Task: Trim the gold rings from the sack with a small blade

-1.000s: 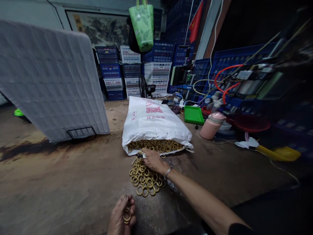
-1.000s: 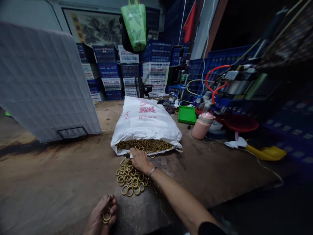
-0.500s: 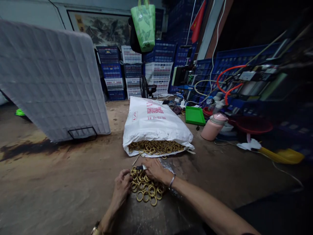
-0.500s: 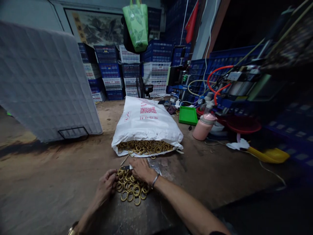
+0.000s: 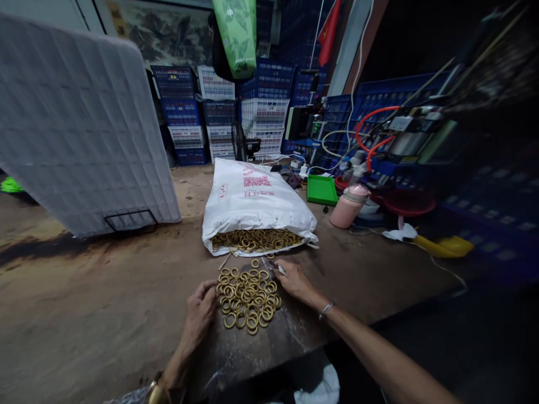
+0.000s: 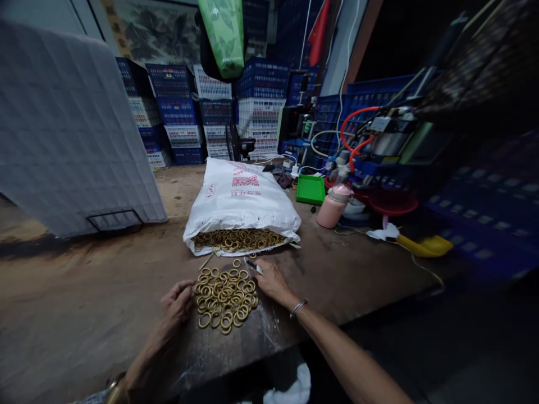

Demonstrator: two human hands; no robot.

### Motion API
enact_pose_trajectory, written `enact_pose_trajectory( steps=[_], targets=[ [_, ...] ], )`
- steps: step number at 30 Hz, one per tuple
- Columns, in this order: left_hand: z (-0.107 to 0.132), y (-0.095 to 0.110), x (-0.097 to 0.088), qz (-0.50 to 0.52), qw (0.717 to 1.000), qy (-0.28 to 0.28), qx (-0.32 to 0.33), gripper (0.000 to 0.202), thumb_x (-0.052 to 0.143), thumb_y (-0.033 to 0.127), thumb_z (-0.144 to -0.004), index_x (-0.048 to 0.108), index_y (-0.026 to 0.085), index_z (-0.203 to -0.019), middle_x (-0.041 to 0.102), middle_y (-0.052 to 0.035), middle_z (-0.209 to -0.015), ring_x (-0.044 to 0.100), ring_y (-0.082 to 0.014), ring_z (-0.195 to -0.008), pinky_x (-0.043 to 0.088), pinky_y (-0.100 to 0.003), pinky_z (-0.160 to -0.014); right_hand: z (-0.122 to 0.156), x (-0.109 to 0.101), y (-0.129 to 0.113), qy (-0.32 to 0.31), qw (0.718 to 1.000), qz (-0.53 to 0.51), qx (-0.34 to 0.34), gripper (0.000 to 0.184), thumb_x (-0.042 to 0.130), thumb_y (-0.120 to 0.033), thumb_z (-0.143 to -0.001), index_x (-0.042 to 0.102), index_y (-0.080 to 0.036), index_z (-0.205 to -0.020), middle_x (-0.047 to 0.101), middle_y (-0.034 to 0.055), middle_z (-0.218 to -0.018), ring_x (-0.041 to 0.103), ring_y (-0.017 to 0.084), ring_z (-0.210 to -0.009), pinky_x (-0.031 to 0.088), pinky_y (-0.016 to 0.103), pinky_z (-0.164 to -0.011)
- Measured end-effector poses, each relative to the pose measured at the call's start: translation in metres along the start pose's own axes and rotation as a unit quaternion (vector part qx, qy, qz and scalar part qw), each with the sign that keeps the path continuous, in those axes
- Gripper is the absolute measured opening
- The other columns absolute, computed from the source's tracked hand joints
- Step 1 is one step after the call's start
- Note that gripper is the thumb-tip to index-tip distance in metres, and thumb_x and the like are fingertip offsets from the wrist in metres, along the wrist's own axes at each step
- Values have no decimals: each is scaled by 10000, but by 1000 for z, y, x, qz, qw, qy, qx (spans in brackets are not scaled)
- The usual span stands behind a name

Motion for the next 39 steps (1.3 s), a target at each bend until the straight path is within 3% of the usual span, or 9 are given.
enact_pose_trajectory(
  steps=[6, 10, 14, 21, 28, 33, 36, 39],
  targets=[
    [54, -11, -14, 87, 993, -21, -79, 437, 705, 396, -565, 539, 180, -907, 490, 85, -513, 315, -11, -337, 181, -117, -325, 36, -4, 10, 14, 999, 2, 53, 158, 404, -231, -791, 537, -171, -732, 531, -16, -609, 461, 104, -568, 269, 192, -515],
    [92, -31, -2, 87, 983, -54, -155, 456, 721, 443, -533, 554, 169, -857, 495, 68, -521, 314, -4, -344, 165, -120, -347, 30, 0, 7, 17, 998, 33, 49, 157, 398, -212, -793, 540, -168, -743, 549, -9, -634, 466, 98, -582, 269, 189, -521],
    [111, -52, 12, 83, 976, -57, -193, 464, 736, 479, -476, 558, 162, -764, 487, 61, -500, 284, 1, -325, 118, -131, -355, 13, 6, -3, 15, 997, 56, 43, 173, 386, -198, -800, 553, -169, -769, 581, 5, -676, 492, 101, -616, 278, 192, -542],
    [113, -59, 15, 99, 974, -85, -186, 426, 743, 449, -467, 568, 164, -730, 499, 43, -486, 290, -10, -316, 106, -143, -347, -6, 12, -23, -4, 993, 105, 49, 176, 462, -294, -777, 561, -197, -886, 632, 40, -826, 563, 153, -734, 296, 219, -565],
    [107, -59, 16, 84, 974, -92, -187, 422, 732, 475, -476, 560, 165, -706, 488, 50, -480, 287, -10, -313, 105, -144, -339, -10, 15, -22, -11, 987, 142, 75, 175, 445, -254, -782, 544, -196, -913, 631, 60, -903, 574, 171, -794, 302, 231, -580],
    [102, -52, 18, 83, 971, -105, -196, 451, 729, 489, -468, 546, 170, -730, 485, 62, -506, 302, -16, -325, 130, -148, -331, -9, 7, -22, -9, 988, 142, 69, 186, 412, -181, -782, 516, -180, -936, 633, 71, -834, 570, 171, -728, 281, 236, -567],
    [99, -42, 21, 94, 976, -92, -171, 464, 697, 501, -524, 537, 184, -822, 484, 67, -532, 311, -19, -340, 151, -144, -335, 4, 0, -30, -6, 992, 119, 35, 169, 417, -175, -775, 511, -188, -916, 615, 41, -767, 550, 156, -686, 275, 227, -569],
    [99, -33, 26, 105, 983, -64, -134, 476, 651, 520, -583, 504, 205, -909, 474, 74, -538, 317, -24, -346, 157, -141, -344, 28, -3, -48, -7, 998, 42, -50, 169, 435, -147, -738, 508, -197, -882, 579, 3, -705, 519, 134, -643, 290, 210, -577]
  ],
)
Point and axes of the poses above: each hand's wrist, its own z-axis away from the middle knuckle, its own x-axis out of the palm, y = z × x, the point moved 2 cm from there along -z, towards the middle knuckle
